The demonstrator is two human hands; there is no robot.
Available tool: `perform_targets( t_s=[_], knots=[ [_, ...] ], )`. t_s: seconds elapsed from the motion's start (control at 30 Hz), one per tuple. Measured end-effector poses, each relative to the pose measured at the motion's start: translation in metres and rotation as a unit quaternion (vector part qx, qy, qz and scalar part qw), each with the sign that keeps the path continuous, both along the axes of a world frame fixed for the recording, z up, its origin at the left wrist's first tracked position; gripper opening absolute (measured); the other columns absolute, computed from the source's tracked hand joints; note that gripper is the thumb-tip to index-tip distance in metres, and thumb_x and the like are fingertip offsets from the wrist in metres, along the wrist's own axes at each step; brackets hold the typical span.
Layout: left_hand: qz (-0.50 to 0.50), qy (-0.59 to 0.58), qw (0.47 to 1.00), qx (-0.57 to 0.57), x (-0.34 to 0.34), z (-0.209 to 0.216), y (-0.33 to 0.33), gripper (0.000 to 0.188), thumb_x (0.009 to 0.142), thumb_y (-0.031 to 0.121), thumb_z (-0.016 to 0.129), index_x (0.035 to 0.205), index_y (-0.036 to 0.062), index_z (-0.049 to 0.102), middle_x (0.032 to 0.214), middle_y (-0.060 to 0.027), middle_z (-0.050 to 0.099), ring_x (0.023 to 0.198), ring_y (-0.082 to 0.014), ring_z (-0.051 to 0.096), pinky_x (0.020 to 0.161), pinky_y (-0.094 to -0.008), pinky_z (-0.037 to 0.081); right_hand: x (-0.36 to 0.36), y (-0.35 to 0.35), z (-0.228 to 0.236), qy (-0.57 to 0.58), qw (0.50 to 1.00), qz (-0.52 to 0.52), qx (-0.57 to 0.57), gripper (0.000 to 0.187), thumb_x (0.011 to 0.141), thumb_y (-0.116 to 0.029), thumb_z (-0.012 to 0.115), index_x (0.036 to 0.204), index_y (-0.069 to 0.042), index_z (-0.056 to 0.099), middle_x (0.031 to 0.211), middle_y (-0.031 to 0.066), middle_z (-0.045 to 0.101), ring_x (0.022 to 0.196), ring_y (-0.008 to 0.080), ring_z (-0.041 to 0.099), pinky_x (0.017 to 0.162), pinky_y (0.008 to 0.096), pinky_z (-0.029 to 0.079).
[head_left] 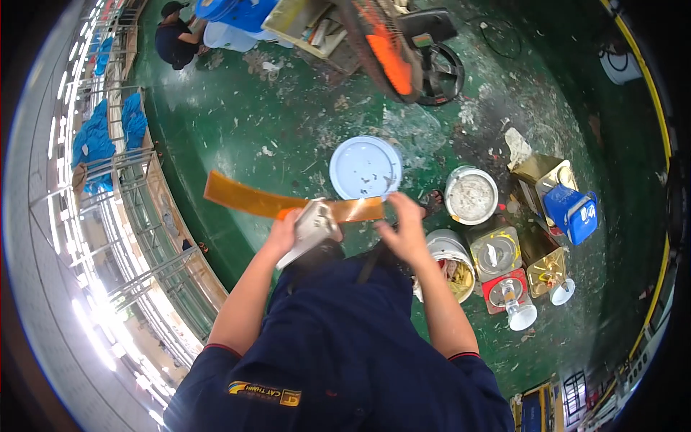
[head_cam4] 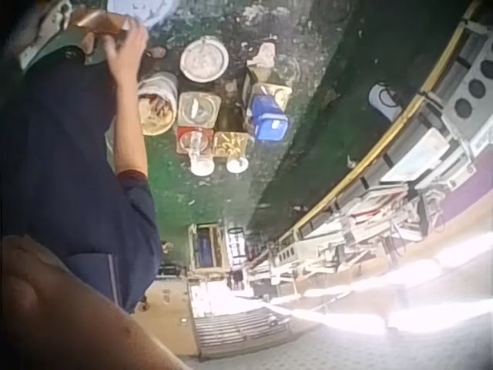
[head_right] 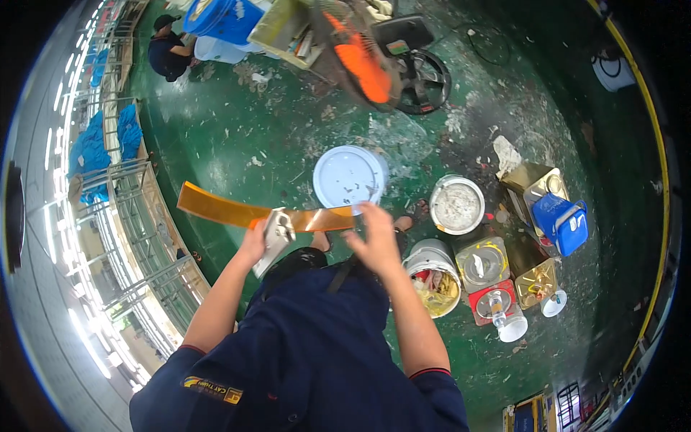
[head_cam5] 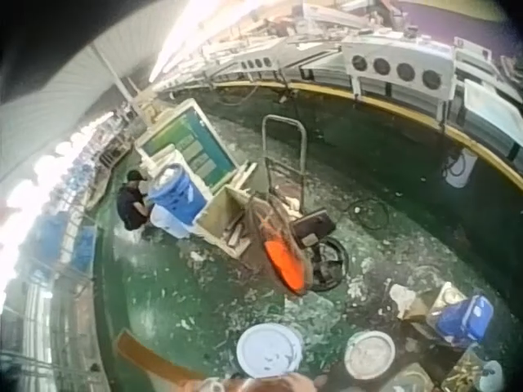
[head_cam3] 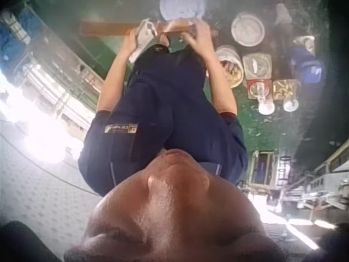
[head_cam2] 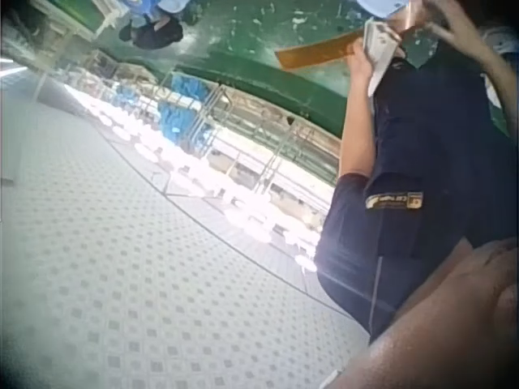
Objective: The recorder is seen assembling a manual screen printing squeegee by inserting a blade into a metal handle.
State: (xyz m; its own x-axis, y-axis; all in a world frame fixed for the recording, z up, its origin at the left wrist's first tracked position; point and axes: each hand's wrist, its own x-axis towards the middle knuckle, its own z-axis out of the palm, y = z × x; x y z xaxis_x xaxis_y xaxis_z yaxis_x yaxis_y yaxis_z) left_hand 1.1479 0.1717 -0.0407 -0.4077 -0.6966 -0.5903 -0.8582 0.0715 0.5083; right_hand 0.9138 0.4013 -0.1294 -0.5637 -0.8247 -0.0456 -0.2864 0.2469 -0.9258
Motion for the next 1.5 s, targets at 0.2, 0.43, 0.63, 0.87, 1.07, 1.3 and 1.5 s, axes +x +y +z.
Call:
perform_targets(
  t_s=[0.2, 0.43, 0.63, 0.87, 1.07, 1.3, 1.5],
  knots=[
    [0.057, 0.2, 0.963, 0.172, 0.069, 0.038, -0.106, 0.041, 0.102, 0.038, 0.049, 0.091, 0.0033, 0.068, 0.085, -0.0006, 0.065, 0.082, -0.0117, 0.057, 0.074, -0.0317, 0.046, 0.128, -0.155, 0.094, 0.205, 0.967, -0.047, 0.141, 0.085, 0.076, -0.033, 0.088, 0.152, -0.03, 0.051, 0.156, 0.0268, 0.041, 0.137, 0.0561, 0.041, 0.11, 0.0634, 0.038],
    [-0.046, 0.226, 0.95, 0.211, 0.253, 0.104, -0.258, 0.04, 0.101, 0.036, 0.048, 0.087, 0.0043, 0.069, 0.084, -0.0062, 0.069, 0.081, -0.0163, 0.063, 0.077, -0.0369, 0.051, 0.286, -0.327, 0.107, 0.238, 0.959, -0.06, 0.138, 0.067, 0.08, -0.03, 0.086, 0.142, -0.032, 0.059, 0.156, 0.0362, 0.038, 0.14, 0.0604, 0.037, 0.113, 0.0649, 0.036],
    [0.067, 0.283, 0.956, 0.041, 0.386, 0.139, -0.374, 0.044, 0.105, 0.042, 0.047, 0.093, 0.0078, 0.073, 0.074, 0.0009, 0.057, 0.073, -0.0113, 0.053, 0.067, -0.0321, 0.045, 0.358, -0.46, 0.167, 0.359, 0.925, 0.001, 0.126, 0.038, 0.088, -0.022, 0.081, 0.115, -0.008, 0.058, 0.153, 0.0215, 0.044, 0.141, 0.0485, 0.043, 0.11, 0.0602, 0.039],
    [0.352, 0.472, 0.807, 0.038, 0.481, 0.133, -0.552, 0.049, 0.108, 0.038, 0.048, 0.107, -0.0036, 0.072, 0.097, -0.0098, 0.075, 0.085, -0.0168, 0.072, 0.074, -0.0335, 0.058, 0.344, -0.643, 0.178, 0.406, 0.905, 0.069, 0.105, 0.037, 0.089, -0.019, 0.079, 0.113, -0.005, 0.055, 0.147, 0.0152, 0.048, 0.136, 0.0396, 0.047, 0.106, 0.0518, 0.04],
    [0.458, 0.418, 0.782, -0.064, 0.498, 0.114, -0.69, 0.056, 0.109, 0.045, 0.042, 0.102, -0.0031, 0.07, 0.075, -0.0086, 0.068, 0.064, -0.018, 0.067, 0.064, -0.0327, 0.058, 0.426, -0.902, 0.16, 0.41, 0.875, 0.254, 0.042, 0.044, 0.077, -0.025, 0.078, 0.115, -0.012, 0.06, 0.135, 0.0081, 0.056, 0.131, 0.0327, 0.048, 0.106, 0.0575, 0.037],
    [0.541, 0.351, 0.744, -0.175, 0.544, 0.142, -0.864, 0.045, 0.107, 0.035, 0.052, 0.081, 0.002, 0.069, 0.073, -0.003, 0.065, 0.07, -0.0116, 0.059, 0.063, -0.0297, 0.046, 0.62, -1.188, 0.261, 0.218, 0.76, 0.562, -0.242, 0.063, 0.092, -0.023, 0.062, 0.153, -0.01, 0.049, 0.138, 0.0077, 0.059, 0.113, 0.0257, 0.064, 0.093, 0.0421, 0.051],
    [0.595, 0.527, 0.592, -0.135, 0.649, 0.128, -1.051, 0.047, 0.108, 0.04, 0.049, 0.094, 0.0001, 0.069, 0.063, -0.0041, 0.06, 0.055, -0.0156, 0.06, 0.052, -0.032, 0.05, 0.649, -1.424, 0.199, 0.23, 0.737, 0.618, -0.147, 0.056, 0.086, -0.019, 0.069, 0.14, -0.012, 0.058, 0.112, 0.0101, 0.07, 0.1, 0.0324, 0.07, 0.082, 0.0454, 0.055]
  ],
)
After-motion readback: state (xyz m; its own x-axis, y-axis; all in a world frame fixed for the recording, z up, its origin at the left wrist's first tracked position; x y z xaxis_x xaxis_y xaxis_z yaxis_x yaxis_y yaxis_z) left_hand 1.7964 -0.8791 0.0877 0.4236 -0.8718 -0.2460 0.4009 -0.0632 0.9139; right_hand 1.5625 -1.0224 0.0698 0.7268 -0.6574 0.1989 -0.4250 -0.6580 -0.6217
